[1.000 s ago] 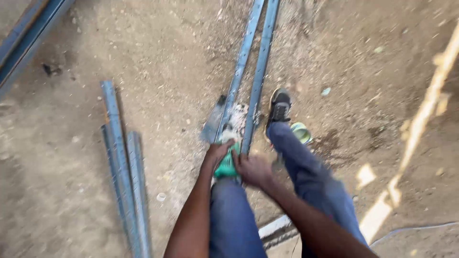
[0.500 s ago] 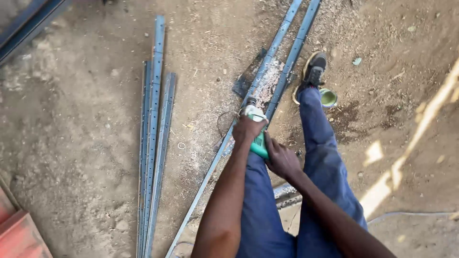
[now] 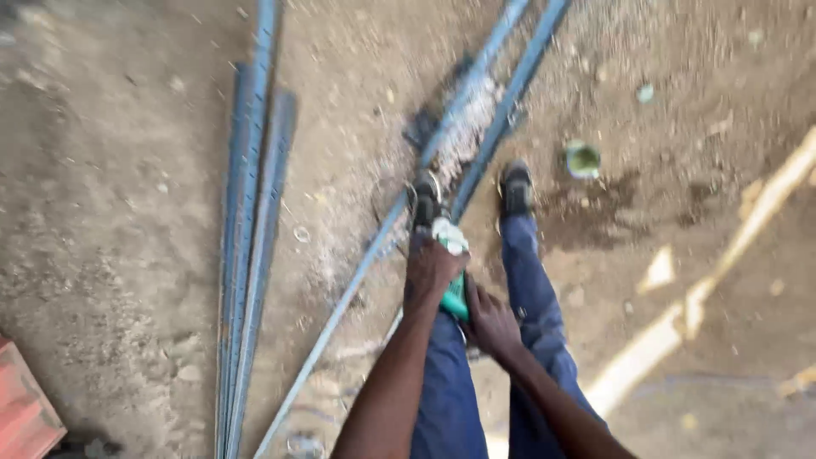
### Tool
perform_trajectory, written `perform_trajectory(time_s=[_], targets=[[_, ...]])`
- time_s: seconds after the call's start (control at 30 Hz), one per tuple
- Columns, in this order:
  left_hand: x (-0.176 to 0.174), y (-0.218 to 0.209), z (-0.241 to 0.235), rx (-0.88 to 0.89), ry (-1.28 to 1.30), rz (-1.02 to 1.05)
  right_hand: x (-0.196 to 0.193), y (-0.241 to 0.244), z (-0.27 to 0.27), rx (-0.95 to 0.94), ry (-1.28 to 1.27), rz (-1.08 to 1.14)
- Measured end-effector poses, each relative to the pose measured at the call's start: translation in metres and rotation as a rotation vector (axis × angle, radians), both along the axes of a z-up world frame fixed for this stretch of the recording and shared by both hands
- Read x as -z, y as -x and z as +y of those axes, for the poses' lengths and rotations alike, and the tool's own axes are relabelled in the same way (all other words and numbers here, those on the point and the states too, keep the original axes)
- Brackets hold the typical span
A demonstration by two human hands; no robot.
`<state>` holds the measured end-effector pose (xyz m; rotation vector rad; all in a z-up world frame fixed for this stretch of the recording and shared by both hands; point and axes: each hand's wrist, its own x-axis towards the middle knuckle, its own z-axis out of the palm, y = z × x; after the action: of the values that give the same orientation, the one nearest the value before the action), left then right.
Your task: Using a handheld power drill to create holes in metal bars on the ground.
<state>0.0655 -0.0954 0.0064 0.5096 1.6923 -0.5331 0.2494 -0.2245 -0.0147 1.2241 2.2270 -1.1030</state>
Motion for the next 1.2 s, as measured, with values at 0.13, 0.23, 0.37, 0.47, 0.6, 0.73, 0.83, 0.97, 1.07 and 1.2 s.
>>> perform_trajectory(time_s=[0.13,0.23,0.37,0.47,0.6,0.73,0.83,0.97,1.07,1.2], targets=[[0.021,-0.007,0.012,0.017,-0.046,0.047,0.027,-0.009,0.016,0.052,0.029,0.038],[0.03,-0.006,0.023,-0.134,-0.049,0.035,0.051,-0.012,0.033,-0.006,0.086,0.04],[0.063,0.003,0.036,-0.146,-0.087,0.043,0.076,0.001,0.072,-0.013,0.075,0.052],[0.092,0.011,0.049,-0.179,-0.102,0.045,0.109,0.006,0.092,-0.059,0.091,0.033],[0.119,0.006,0.054,-0.225,-0.104,0.015,0.11,0.014,0.12,-0.089,0.149,0.02],[0.137,0.011,0.056,-0.245,-0.089,0.008,0.116,0.019,0.132,-0.087,0.184,0.033],[0.128,0.02,0.066,-0.214,-0.088,0.023,0.125,0.02,0.134,-0.099,0.171,0.033],[0.14,0.021,0.061,-0.222,-0.081,0.011,0.112,0.028,0.142,-0.098,0.186,0.013],[0.138,0.024,0.061,-0.225,-0.077,0.015,0.104,0.033,0.148,-0.11,0.211,0.008],[0.14,0.02,0.059,-0.239,-0.087,0.029,0.119,0.028,0.138,-0.121,0.217,0.009]])
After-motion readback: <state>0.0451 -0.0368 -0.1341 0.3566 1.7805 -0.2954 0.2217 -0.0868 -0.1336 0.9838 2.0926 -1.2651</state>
